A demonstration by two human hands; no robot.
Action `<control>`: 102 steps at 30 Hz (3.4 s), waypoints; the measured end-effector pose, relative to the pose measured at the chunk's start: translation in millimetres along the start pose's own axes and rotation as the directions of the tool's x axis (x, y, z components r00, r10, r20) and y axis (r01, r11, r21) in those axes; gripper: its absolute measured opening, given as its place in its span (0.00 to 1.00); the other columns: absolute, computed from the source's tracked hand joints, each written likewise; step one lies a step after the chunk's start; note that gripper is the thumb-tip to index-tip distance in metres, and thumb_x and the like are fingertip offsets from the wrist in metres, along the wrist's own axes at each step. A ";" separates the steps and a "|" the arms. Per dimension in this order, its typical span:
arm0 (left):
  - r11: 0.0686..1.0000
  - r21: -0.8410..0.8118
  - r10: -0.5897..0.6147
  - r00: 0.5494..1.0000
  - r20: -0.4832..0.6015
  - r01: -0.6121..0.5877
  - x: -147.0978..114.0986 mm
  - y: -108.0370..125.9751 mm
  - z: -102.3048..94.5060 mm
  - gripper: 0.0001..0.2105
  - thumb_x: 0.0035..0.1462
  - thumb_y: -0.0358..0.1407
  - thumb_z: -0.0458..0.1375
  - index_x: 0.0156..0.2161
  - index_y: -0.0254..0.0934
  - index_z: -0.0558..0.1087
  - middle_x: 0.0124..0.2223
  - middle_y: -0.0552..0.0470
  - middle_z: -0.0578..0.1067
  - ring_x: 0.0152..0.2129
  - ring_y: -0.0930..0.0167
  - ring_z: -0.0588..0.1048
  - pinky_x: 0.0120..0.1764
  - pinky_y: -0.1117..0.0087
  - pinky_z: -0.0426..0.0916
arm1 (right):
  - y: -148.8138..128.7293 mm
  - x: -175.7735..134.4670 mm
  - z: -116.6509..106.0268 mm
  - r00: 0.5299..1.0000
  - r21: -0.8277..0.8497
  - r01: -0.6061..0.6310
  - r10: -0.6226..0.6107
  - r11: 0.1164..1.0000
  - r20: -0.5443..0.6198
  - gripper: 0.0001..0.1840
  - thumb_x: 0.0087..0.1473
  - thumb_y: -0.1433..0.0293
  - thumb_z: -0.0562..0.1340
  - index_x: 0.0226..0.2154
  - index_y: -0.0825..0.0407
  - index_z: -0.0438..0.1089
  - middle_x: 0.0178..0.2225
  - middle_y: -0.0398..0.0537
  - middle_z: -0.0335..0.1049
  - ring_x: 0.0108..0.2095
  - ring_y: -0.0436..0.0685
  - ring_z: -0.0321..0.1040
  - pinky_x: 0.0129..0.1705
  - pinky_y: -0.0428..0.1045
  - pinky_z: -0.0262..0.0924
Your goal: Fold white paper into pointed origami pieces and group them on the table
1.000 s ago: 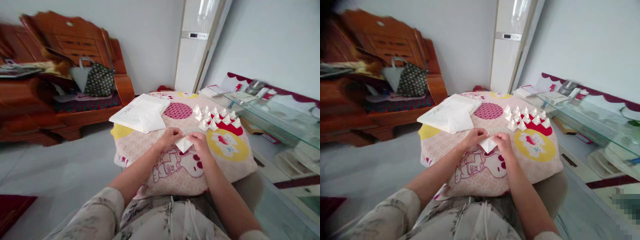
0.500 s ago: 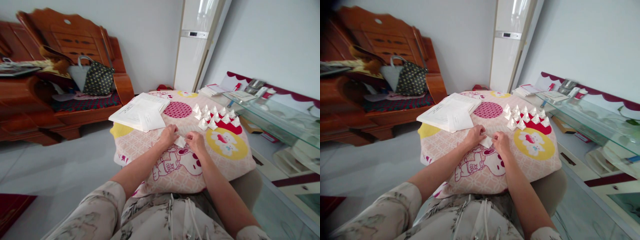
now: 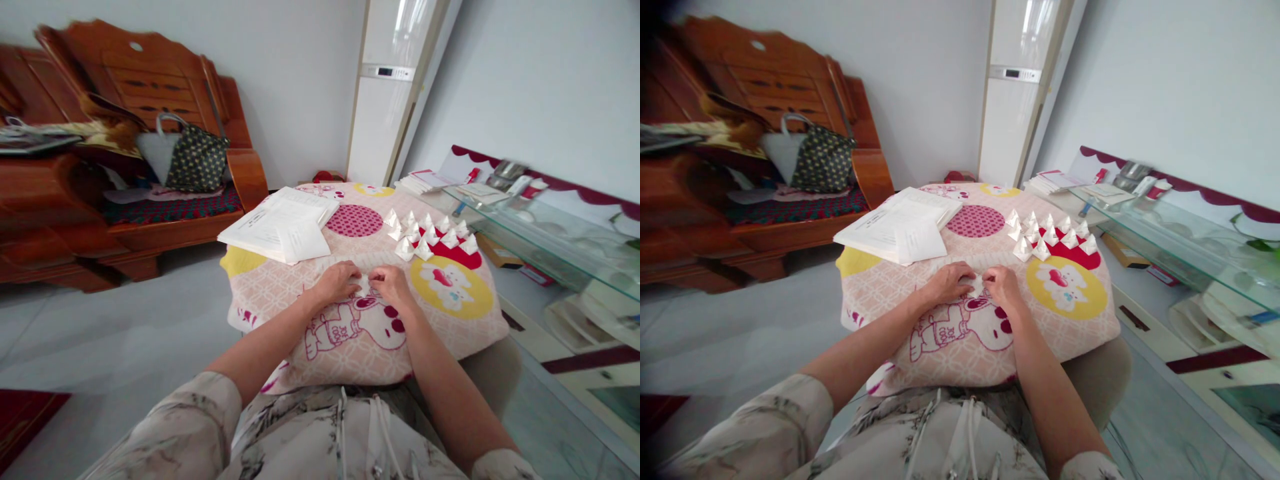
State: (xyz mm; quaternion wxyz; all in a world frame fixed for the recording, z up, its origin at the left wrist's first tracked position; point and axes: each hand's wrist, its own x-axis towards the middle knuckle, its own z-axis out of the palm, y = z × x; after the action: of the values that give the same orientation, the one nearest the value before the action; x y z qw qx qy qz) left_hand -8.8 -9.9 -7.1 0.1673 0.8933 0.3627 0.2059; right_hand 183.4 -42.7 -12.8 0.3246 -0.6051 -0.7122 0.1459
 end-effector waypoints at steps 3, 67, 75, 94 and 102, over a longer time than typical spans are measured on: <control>1.000 -0.025 0.009 1.000 0.019 -0.009 -0.6 -1.7 -2.0 0.12 0.53 0.32 0.65 0.44 0.34 0.77 0.45 0.46 0.78 0.44 0.64 0.76 0.49 0.67 0.70 | -2.7 -3.2 -1.2 1.000 -0.012 -0.004 0.004 1.000 0.022 0.04 0.41 0.77 0.67 0.24 0.53 0.75 0.26 0.45 0.74 0.29 0.54 0.69 0.34 0.48 0.61; 0.961 -0.273 0.077 0.994 0.083 -0.052 5.3 -28.2 -11.9 0.17 0.48 0.25 0.62 0.43 0.38 0.82 0.49 0.48 0.79 0.43 0.68 0.78 0.50 0.68 0.70 | -30.5 -42.2 -27.5 0.926 -0.154 0.292 -0.239 0.944 0.291 0.12 0.55 0.76 0.62 0.23 0.51 0.75 0.33 0.49 0.73 0.35 0.56 0.69 0.41 0.50 0.63; 0.967 -0.245 0.079 0.997 0.026 -0.070 3.1 -28.2 -6.2 0.14 0.52 0.28 0.61 0.45 0.37 0.81 0.50 0.46 0.78 0.44 0.67 0.77 0.51 0.67 0.70 | -23.7 -14.0 -12.5 0.988 -0.150 0.153 -0.145 0.977 0.062 0.13 0.51 0.78 0.63 0.40 0.55 0.78 0.38 0.54 0.77 0.39 0.59 0.72 0.46 0.53 0.64; 0.985 -0.153 -0.079 0.996 0.035 0.084 21.9 -21.5 -6.2 0.14 0.49 0.33 0.63 0.43 0.34 0.80 0.36 0.50 0.76 0.32 0.70 0.73 0.39 0.71 0.68 | -6.0 -16.6 2.8 0.985 0.038 0.172 -0.171 0.984 -0.019 0.19 0.44 0.79 0.64 0.41 0.54 0.78 0.43 0.56 0.77 0.45 0.62 0.73 0.50 0.56 0.65; 0.669 -0.710 -0.330 0.944 -0.019 0.219 16.4 -24.9 -5.4 0.04 0.51 0.31 0.61 0.30 0.32 0.72 0.24 0.57 0.71 0.20 0.77 0.67 0.26 0.76 0.62 | -2.2 -16.2 2.6 0.986 0.358 -0.047 0.100 0.932 -0.130 0.29 0.48 0.64 0.67 0.53 0.56 0.73 0.39 0.56 0.78 0.36 0.61 0.75 0.42 0.56 0.71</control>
State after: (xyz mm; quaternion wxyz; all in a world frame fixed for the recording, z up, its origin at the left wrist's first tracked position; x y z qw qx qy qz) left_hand -15.1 19.7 -9.6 0.4945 0.6806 0.3993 0.3644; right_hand 181.1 -58.2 -18.1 0.4738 -0.5721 -0.6254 0.2390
